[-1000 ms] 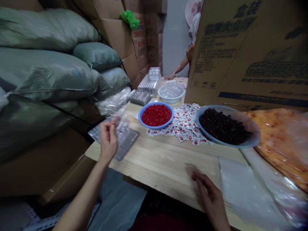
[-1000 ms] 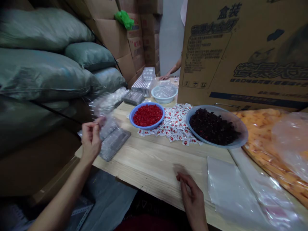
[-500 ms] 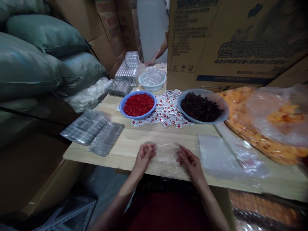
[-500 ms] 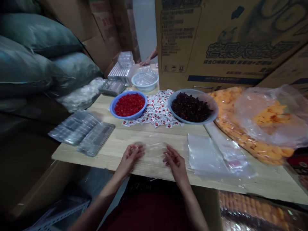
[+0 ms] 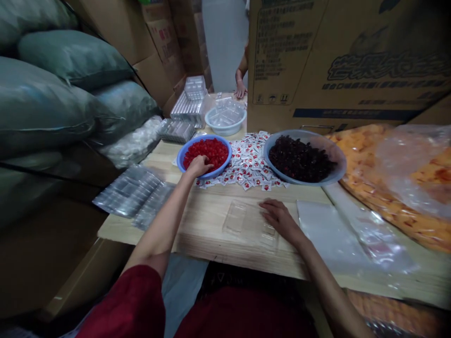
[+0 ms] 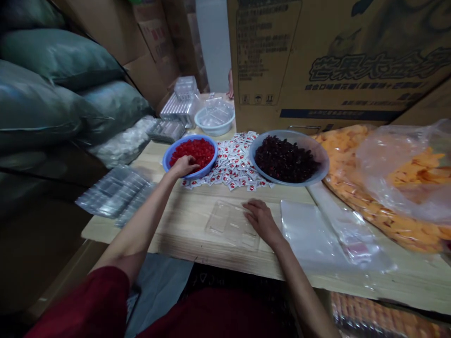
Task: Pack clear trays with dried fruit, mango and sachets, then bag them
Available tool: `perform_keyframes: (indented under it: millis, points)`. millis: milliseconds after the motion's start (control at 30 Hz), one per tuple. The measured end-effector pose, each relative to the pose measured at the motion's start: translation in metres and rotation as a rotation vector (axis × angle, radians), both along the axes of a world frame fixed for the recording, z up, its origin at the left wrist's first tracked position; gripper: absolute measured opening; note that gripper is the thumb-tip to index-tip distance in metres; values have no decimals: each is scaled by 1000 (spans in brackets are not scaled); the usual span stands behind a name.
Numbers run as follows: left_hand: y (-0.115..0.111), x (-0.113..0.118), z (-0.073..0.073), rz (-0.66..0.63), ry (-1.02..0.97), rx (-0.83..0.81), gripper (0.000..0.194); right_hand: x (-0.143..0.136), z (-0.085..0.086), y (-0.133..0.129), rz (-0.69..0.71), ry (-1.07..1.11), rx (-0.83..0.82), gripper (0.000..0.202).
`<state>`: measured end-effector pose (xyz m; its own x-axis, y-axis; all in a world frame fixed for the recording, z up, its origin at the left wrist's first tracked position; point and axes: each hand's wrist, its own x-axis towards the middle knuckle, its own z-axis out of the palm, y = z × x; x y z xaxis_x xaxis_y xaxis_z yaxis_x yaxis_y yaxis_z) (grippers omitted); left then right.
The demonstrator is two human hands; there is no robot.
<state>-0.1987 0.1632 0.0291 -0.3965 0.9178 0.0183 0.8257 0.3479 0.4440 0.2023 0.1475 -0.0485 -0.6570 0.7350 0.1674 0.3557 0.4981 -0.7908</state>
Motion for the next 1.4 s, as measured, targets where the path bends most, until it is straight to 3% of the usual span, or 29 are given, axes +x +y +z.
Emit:
perform_keyframes:
  millis: [100,233,300,400,500,600,767,867,967,1033,1100,1200,1300,1400]
  points:
    - [9,-4,-13,-31,-23,-32,16,9,12,-7,-41,18,-38,33]
    - [9,-12,-19,-75,-30,-17,16,28,47,0,-116,61,-44,30]
    - [9,-15,-21,-106,-27,-12,15,37,65,23,-212,112,19,28]
    - [10,-16,-22,-107,-20,51,18,45,81,80,-416,158,144,26]
    - [6,-13,-22,-25,-12,195,26,37,81,141,-521,-144,163,21]
    - [0,-8,-23,90,-41,362,27,18,70,179,-549,-385,93,16]
    - [-11,-3,-26,140,-91,547,24,-3,49,197,-612,-416,58,14]
    - [-21,16,-17,147,-121,615,20,4,54,200,-662,-379,68,12]
    - [-41,69,-6,43,-266,637,24,18,70,179,-669,-117,187,14]
    - [-58,117,-6,-124,-378,562,22,25,76,142,-552,117,244,15]
    - [-72,165,-15,-315,-428,429,10,28,72,91,-398,172,166,17]
    - [-84,219,-43,-456,-401,293,6,26,49,19,-267,74,26,6]
    - [-88,247,-66,-514,-300,258,5,20,21,-18,-231,-16,17,11]
    - [-91,250,-67,-502,-178,295,11,17,6,-26,-199,-63,116,14]
